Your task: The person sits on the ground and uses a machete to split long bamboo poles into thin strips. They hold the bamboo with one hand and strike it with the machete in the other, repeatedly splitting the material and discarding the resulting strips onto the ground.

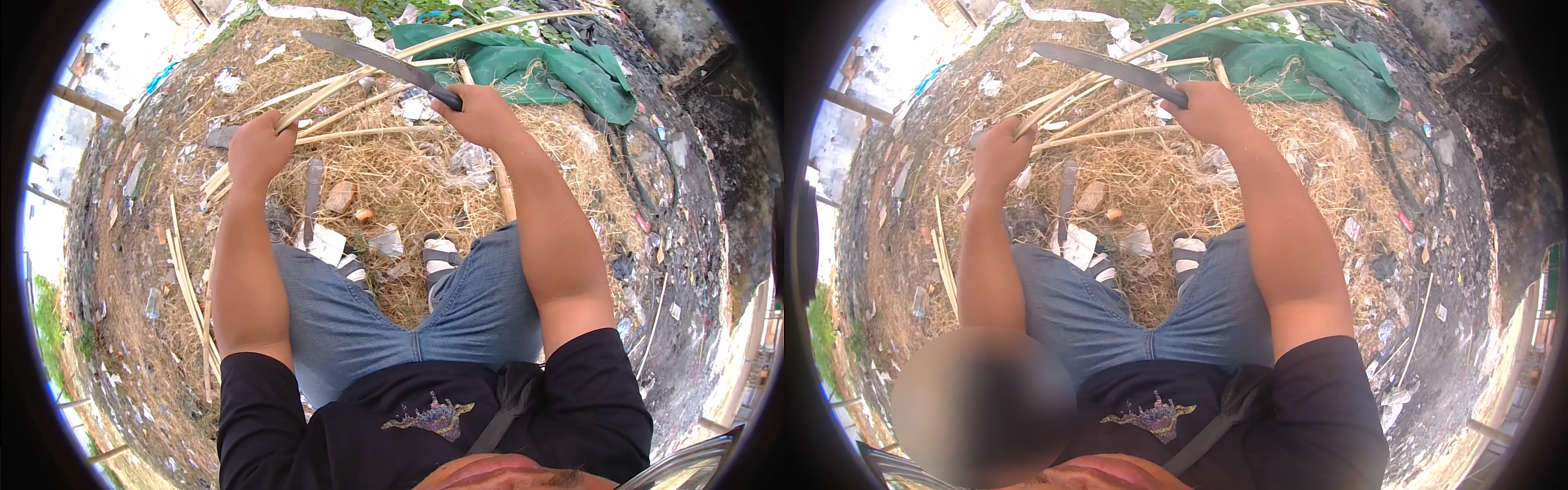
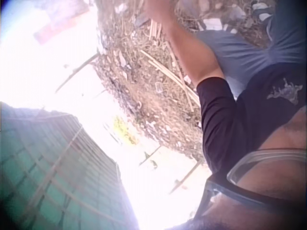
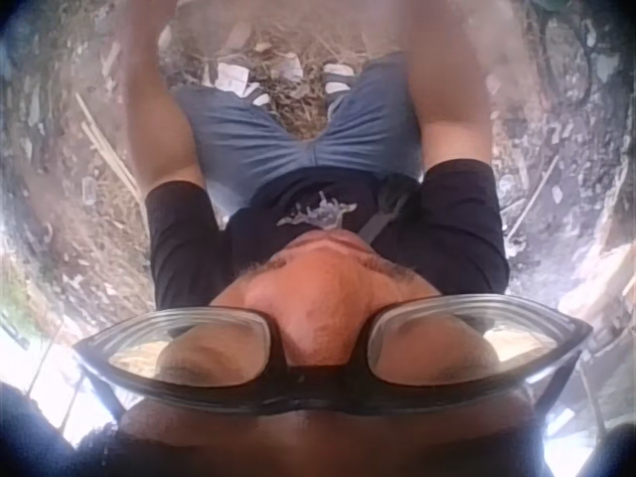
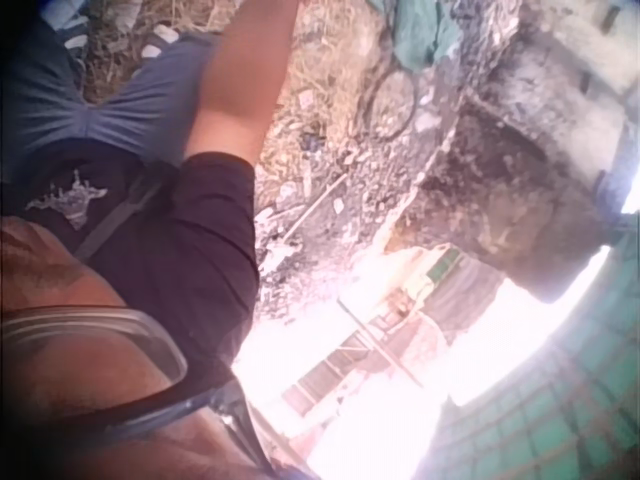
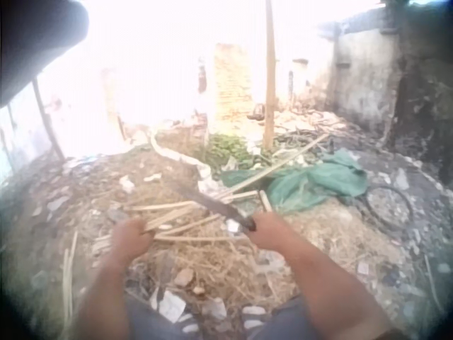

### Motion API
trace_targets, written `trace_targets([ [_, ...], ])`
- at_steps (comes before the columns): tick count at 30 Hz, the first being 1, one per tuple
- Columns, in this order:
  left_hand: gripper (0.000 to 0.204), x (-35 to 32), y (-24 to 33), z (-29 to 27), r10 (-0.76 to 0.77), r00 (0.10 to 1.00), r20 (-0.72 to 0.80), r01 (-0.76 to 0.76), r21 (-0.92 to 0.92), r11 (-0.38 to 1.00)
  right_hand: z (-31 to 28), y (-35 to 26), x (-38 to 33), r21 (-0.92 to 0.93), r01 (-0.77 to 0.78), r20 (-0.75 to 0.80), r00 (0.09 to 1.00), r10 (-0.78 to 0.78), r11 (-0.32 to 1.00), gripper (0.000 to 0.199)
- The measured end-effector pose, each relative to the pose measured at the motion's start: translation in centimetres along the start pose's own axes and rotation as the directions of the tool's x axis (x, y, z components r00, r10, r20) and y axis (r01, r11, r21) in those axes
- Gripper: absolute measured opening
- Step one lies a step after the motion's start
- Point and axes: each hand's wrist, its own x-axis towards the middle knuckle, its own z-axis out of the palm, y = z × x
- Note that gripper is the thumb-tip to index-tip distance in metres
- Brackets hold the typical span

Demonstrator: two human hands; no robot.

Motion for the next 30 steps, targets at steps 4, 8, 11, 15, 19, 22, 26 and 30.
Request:
trace_targets([
  [4, 0.024, 0.1, -0.5, -0.2, 0.021, 0.997, -0.075, -0.017, 0.060, 0.998, -1.9, 1.4, 0.9, 0.170, -0.241, 0.069, 0.970, 0.232, 0.956, 0.044],
  [8, 0.024, 0.3, -1.2, -0.5, 0.052, 0.992, -0.115, -0.036, 0.137, 0.990, -2.1, 4.8, 0.9, 0.181, -0.319, -0.058, 0.941, 0.334, 0.930, 0.052],
  [11, 0.025, 0.5, -1.7, -0.2, 0.035, 0.997, -0.070, -0.026, 0.121, 0.992, -2.0, 4.4, 0.2, 0.106, -0.259, -0.097, 0.958, 0.270, 0.960, 0.055],
  [15, 0.028, 0.7, -1.8, 0.1, -0.008, 0.999, -0.050, 0.012, 0.080, 0.997, -2.5, 2.9, -0.3, 0.129, -0.137, -0.153, 0.976, 0.156, 0.982, 0.054],
  [19, 0.033, 1.0, -2.4, 0.3, -0.046, 0.998, -0.044, 0.047, 0.039, 0.998, -1.8, 0.5, -0.7, 0.205, 0.026, -0.203, 0.979, 0.017, 0.978, 0.050],
  [22, 0.034, 1.0, -2.5, 0.0, -0.077, 0.996, -0.039, 0.078, 0.005, 0.997, -1.2, -0.3, -0.6, 0.153, 0.060, -0.213, 0.977, -0.027, 0.986, 0.053],
  [26, 0.032, 0.7, -2.3, -0.5, -0.077, 0.992, -0.095, 0.081, 0.036, 0.996, -1.8, 0.7, 0.4, 0.023, -0.036, -0.260, 0.965, 0.041, 0.999, 0.060],
  [30, 0.029, 0.5, -1.7, -0.5, -0.059, 0.995, -0.082, 0.064, 0.059, 0.996, -1.6, 0.6, -0.1, 0.100, -0.048, -0.252, 0.965, 0.072, 0.994, 0.057],
])
